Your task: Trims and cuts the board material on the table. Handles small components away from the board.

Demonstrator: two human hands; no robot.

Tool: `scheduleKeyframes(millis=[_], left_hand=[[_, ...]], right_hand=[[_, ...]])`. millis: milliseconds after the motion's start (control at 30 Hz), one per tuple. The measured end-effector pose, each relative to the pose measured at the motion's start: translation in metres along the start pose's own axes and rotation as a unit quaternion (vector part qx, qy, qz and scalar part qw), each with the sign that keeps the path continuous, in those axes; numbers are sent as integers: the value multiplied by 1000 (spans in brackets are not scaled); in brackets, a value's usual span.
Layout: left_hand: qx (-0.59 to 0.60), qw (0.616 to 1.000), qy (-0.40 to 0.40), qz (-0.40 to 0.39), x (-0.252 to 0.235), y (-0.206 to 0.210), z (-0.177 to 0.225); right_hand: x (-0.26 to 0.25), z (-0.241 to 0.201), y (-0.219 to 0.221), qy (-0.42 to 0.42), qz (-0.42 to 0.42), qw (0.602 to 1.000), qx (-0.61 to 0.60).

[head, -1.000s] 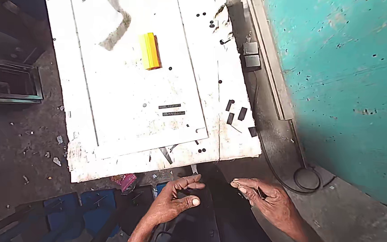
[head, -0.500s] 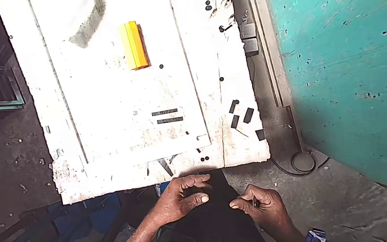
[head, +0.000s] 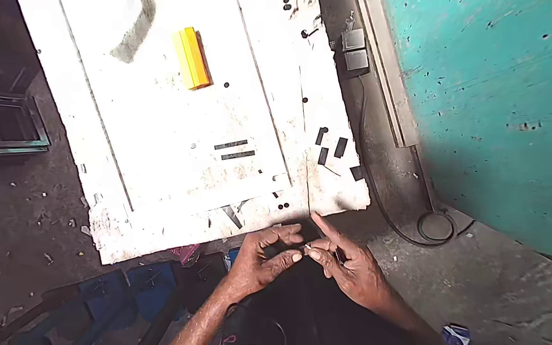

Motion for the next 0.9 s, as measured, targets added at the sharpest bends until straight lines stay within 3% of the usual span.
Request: scheduleKeyframes(millis=[133, 467, 733, 900], left_hand=[[-24, 999, 27, 41, 3, -1, 9], [-35, 993, 62, 89, 25, 24, 18], [-73, 982, 125, 123, 30, 41, 31], [-168, 962, 166, 137, 28, 47, 34]], right_hand=[[-1, -10, -9, -12, 4, 999, -51], [13, -16, -20, -49, 42, 997, -36], [20, -25, -21, 9, -85, 973, -217], [30, -26, -19, -2, -104, 986, -130]])
Point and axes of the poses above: each hand's wrist, its own x-axis away from the middle knuckle, its own y-axis out of the palm, z = x × y, the point moved 2 cm from there along -x, towards the middle knuckle
